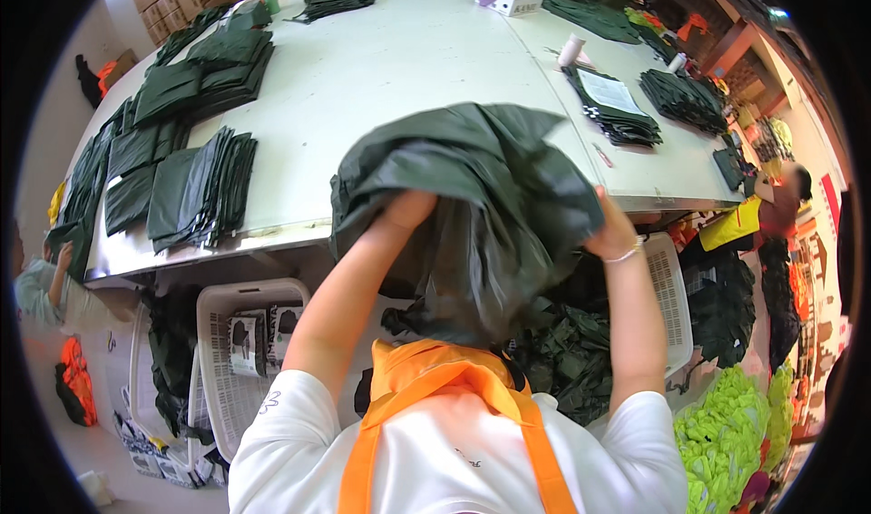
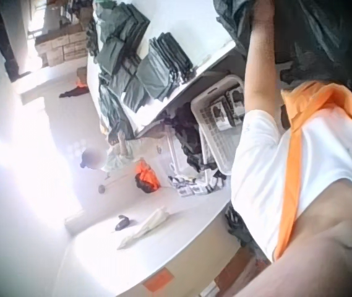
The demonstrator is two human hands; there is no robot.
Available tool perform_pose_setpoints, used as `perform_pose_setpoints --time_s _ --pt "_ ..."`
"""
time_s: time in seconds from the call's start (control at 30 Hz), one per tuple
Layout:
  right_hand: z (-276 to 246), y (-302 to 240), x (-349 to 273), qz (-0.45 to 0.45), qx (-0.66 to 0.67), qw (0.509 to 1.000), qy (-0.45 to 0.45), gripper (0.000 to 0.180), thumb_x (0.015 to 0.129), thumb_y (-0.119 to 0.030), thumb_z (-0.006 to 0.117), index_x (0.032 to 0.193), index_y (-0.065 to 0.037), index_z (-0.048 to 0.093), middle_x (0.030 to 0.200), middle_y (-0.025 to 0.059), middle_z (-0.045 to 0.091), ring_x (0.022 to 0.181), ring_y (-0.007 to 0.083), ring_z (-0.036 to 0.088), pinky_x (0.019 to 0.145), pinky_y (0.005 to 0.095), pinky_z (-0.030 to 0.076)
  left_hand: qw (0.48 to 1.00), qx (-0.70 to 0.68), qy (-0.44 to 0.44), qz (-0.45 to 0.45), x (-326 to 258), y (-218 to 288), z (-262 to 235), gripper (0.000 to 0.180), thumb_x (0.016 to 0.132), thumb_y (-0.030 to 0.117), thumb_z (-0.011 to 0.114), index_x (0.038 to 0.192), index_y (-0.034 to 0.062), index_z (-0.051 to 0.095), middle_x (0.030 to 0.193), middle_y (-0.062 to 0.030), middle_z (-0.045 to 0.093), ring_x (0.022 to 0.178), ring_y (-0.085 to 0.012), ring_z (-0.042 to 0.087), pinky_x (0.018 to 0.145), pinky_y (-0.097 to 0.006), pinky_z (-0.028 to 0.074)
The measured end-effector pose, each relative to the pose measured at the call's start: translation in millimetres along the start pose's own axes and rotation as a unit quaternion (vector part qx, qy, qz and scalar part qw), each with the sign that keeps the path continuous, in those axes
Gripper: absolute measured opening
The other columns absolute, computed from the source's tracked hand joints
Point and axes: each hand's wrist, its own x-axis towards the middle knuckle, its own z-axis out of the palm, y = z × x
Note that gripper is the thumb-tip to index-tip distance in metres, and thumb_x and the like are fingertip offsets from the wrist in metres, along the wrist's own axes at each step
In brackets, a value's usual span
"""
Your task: The person retrieves a dark green jacket from a basket, lays it on a table, and folds it by hand. They smooth the fabric, fold the sleeves and body, and place the finished jacket on a stack of similar folded items.
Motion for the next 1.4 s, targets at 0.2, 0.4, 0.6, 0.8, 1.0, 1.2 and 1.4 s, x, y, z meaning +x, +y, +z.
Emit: perform_pose_setpoints --time_s 0.2,0.4,0.6,0.8,1.0,1.2,1.4 --pt "24.9 4.1 54.0 -0.015 -0.511 0.855 -0.089 0.043 0.078 -0.023 0.074 0.109 0.001 0.058 0.073 0.0003 0.052 0.065 0.0124 0.05 0.062 0.0227 0.043 0.822 -0.554 0.078 -0.108 -7.8 -15.6 -1.8 0.042 0.095 0.027 0.048 0.131 0.0047 0.043 0.132 -0.01 0.045 0.12 -0.0205 0.044 0.102 -0.036 0.036" --pt "41.9 27.1 81.1 -0.103 -0.492 0.864 -0.026 0.026 0.076 -0.018 0.07 0.092 0.0 0.058 0.076 0.0095 0.061 0.068 0.0223 0.056 0.069 0.0297 0.046 0.922 -0.347 -0.059 -0.162 12.6 3.9 -73.2 0.04 0.092 0.021 0.051 0.129 0.0055 0.046 0.133 -0.0143 0.045 0.124 -0.0236 0.041 0.103 -0.038 0.034" --pt "52.4 -17.3 103.8 -0.32 -0.733 0.593 0.091 0.014 0.076 -0.007 0.063 0.085 -0.007 0.053 0.075 0.0113 0.059 0.074 0.0333 0.059 0.06 0.0401 0.046 0.893 -0.262 -0.354 -0.095 19.1 96.5 -168.9 0.047 0.07 0.031 0.075 0.106 0.0031 0.064 0.087 -0.0123 0.068 0.087 -0.0292 0.065 0.083 -0.037 0.048" --pt "152.0 -6.5 97.0 -0.397 -0.744 0.538 -0.006 0.038 0.069 -0.013 0.069 0.103 -0.009 0.053 0.077 0.0107 0.059 0.075 0.0297 0.062 0.063 0.0377 0.05 0.958 -0.25 -0.127 -0.06 81.8 36.3 -140.2 0.033 0.061 0.013 0.075 0.091 0.0017 0.064 0.076 -0.0117 0.065 0.072 -0.0292 0.062 0.068 -0.036 0.049" --pt "14.1 11.5 92.7 -0.034 -0.592 0.795 -0.126 0.105 0.063 -0.039 0.08 0.146 -0.014 0.019 0.126 0.0234 0.051 0.119 0.0325 0.047 0.098 0.0373 0.038 0.982 -0.185 -0.016 -0.039 69.9 28.0 -138.4 0.026 0.066 -0.004 0.062 0.091 0.0025 0.065 0.074 -0.0123 0.065 0.066 -0.0217 0.062 0.065 -0.027 0.048" --pt "-30.6 49.4 84.0 0.046 -0.571 0.816 -0.074 0.074 0.069 -0.031 0.079 0.128 -0.003 0.044 0.134 0.0189 0.045 0.125 0.0285 0.043 0.101 0.0328 0.036 0.961 -0.267 0.062 -0.049 89.6 32.9 -149.9 0.013 0.072 -0.002 0.062 0.085 -0.003 0.063 0.072 -0.0017 0.063 0.07 -0.0056 0.054 0.066 -0.022 0.045" --pt "-34.3 86.0 84.3 0.254 -0.436 0.863 0.04 0.043 0.081 -0.033 0.069 0.105 0.0 0.057 0.082 0.0087 0.066 0.07 0.013 0.058 0.067 0.025 0.049 0.963 -0.248 0.101 -0.035 99.1 38.9 -144.6 0.013 0.07 0.001 0.065 0.083 -0.0023 0.063 0.069 -0.0012 0.062 0.068 -0.0047 0.053 0.064 -0.021 0.044"
